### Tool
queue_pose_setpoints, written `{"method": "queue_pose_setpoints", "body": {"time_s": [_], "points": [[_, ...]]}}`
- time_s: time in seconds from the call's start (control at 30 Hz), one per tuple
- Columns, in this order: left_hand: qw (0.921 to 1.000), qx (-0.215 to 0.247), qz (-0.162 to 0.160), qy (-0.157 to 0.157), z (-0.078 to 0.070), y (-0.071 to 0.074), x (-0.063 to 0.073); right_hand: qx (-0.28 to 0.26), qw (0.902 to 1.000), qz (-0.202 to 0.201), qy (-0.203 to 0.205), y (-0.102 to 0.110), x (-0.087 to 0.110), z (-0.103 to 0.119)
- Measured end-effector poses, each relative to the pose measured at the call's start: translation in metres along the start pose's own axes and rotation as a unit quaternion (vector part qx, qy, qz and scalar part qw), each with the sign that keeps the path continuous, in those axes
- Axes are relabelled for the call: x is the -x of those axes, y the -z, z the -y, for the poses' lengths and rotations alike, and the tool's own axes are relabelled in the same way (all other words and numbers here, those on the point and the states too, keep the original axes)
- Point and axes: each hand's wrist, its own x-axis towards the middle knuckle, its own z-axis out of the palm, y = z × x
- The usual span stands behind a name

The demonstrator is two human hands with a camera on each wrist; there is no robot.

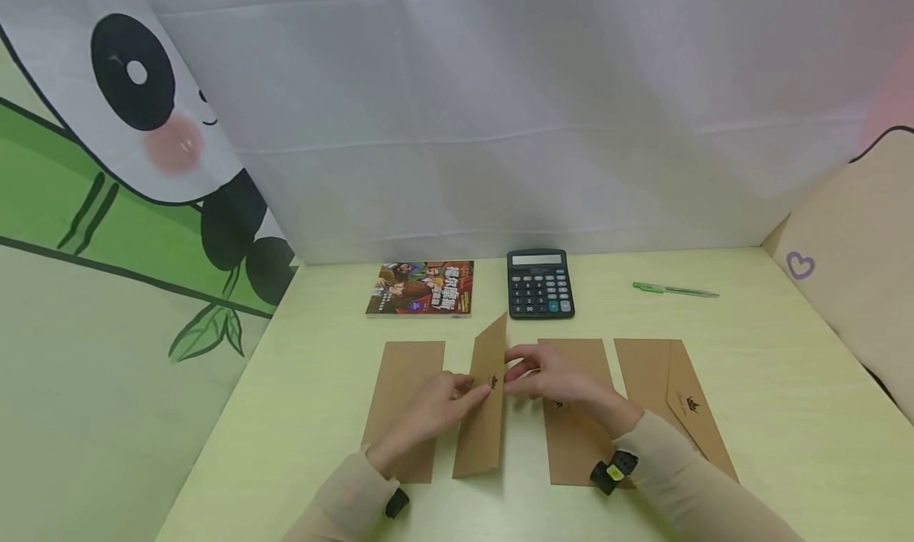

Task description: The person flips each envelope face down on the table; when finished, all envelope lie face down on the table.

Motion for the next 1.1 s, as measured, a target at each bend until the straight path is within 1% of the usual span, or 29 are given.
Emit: {"method": "queue_pose_setpoints", "body": {"time_s": [0.13,0.2,0.37,0.5,0.7,0.87,1.0,1.1], "points": [[0.9998,0.0,-0.007,-0.016,0.0,0.0,0.001,-0.004,1.0,0.001,0.009,-0.004,-0.004,-0.005],[0.9997,0.006,-0.01,-0.02,0.0,-0.001,0.001,-0.01,0.9998,0.004,0.014,-0.007,-0.005,-0.007],[0.9994,0.03,-0.012,-0.012,-0.001,-0.001,0.002,-0.029,0.9992,0.012,0.025,-0.013,-0.008,-0.009],[0.9988,0.045,-0.016,-0.009,-0.002,-0.001,0.003,-0.023,0.9992,0.008,0.031,-0.018,-0.009,-0.009],[0.9962,0.084,-0.022,-0.005,-0.006,-0.001,0.006,-0.004,0.9997,0.016,0.017,-0.023,-0.01,-0.009],[0.9948,0.098,-0.03,0.001,-0.007,-0.001,0.007,-0.005,0.9995,0.03,0.002,-0.026,-0.012,-0.008],[0.9936,0.105,-0.04,-0.006,-0.007,0.0,0.008,-0.008,0.9994,0.032,-0.011,-0.029,-0.013,-0.008],[0.9923,0.114,-0.048,-0.013,-0.007,0.001,0.008,-0.007,0.9995,0.027,-0.015,-0.032,-0.013,-0.008]]}}
